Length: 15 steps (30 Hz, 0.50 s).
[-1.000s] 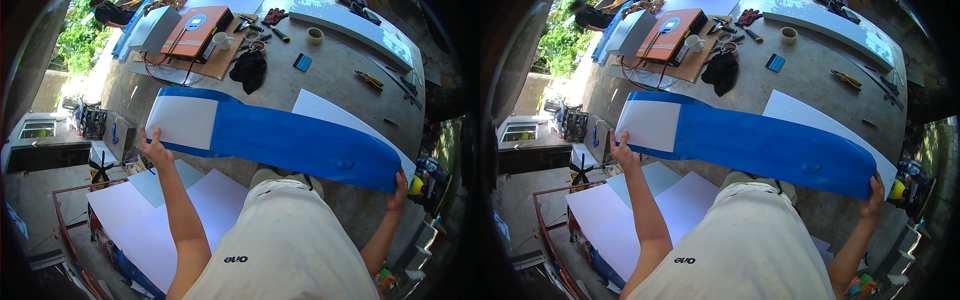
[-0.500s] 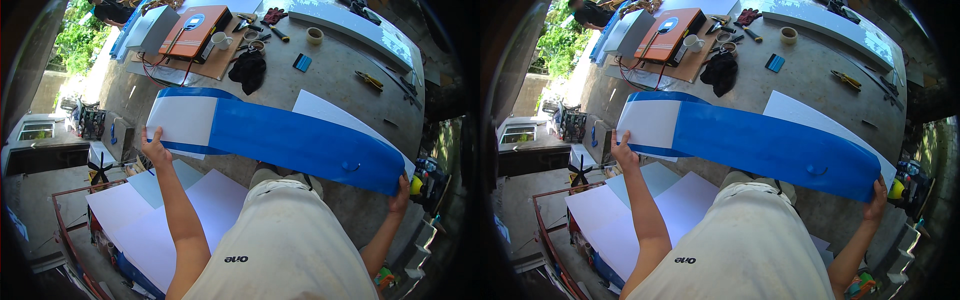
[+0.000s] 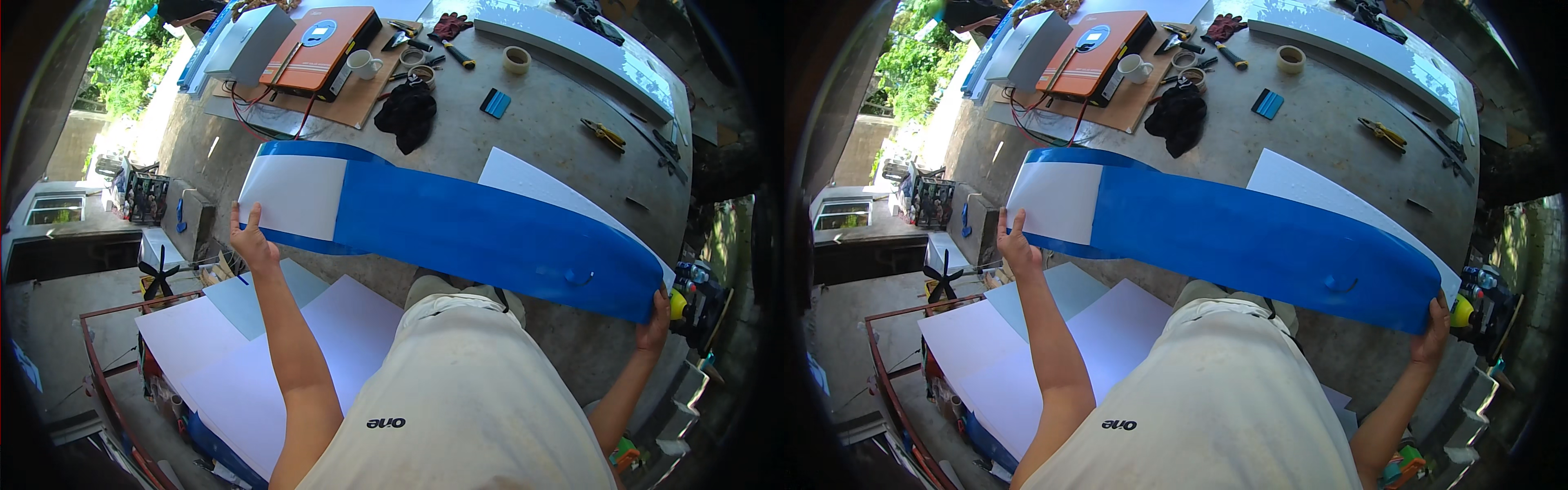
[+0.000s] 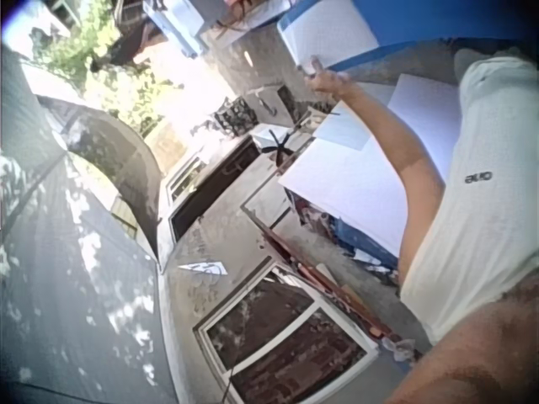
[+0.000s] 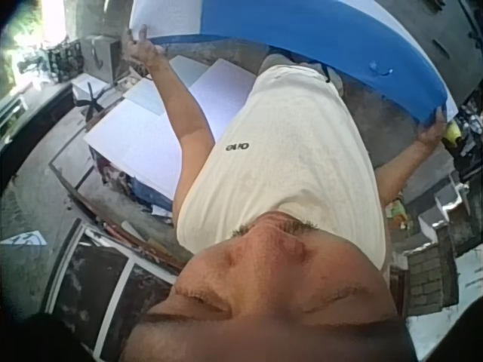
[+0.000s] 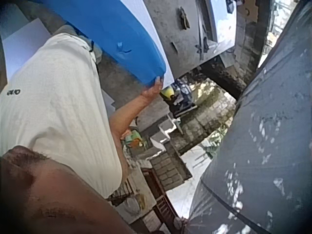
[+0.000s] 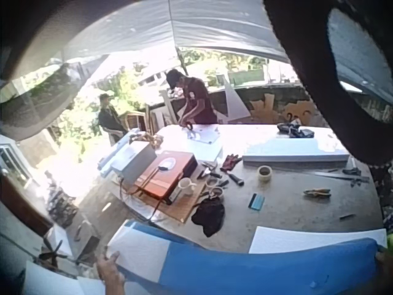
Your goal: Applying a blue vinyl wrap to a white rectangular panel using water spray and hand smoothing.
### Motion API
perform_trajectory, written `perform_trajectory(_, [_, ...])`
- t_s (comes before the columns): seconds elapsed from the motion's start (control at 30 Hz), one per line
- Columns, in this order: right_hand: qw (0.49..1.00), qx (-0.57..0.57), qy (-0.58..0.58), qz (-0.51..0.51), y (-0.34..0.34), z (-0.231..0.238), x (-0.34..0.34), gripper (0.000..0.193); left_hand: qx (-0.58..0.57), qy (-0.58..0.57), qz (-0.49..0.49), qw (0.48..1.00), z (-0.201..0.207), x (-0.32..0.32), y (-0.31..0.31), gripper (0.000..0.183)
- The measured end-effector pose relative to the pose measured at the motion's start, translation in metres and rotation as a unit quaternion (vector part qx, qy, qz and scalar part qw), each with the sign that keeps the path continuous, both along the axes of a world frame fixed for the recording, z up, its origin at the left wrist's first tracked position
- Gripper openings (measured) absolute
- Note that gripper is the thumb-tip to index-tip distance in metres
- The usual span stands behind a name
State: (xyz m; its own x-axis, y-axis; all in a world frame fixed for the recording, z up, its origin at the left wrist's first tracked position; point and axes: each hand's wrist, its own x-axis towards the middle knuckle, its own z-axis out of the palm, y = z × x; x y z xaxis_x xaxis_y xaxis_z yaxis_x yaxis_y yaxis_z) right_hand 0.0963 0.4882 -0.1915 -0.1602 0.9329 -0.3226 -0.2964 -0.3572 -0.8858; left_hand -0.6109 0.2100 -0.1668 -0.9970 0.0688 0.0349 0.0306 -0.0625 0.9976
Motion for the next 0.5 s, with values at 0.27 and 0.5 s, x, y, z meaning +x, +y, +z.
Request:
perform_trajectory(0.27, [1.0, 0.002, 0.015, 0.006, 0.002, 0.002, 0.008, 0.043, -0.004, 0.031, -0.036, 0.999, -0.008, -0.005, -0.005, 0.061])
perform_trajectory(0.5, [1.0, 0.005, 0.0, 0.017, 0.002, -0.003, 0.027, 0.042, -0.013, -0.013, 0.031, 0.999, -0.007, -0.003, -0.004, 0.04])
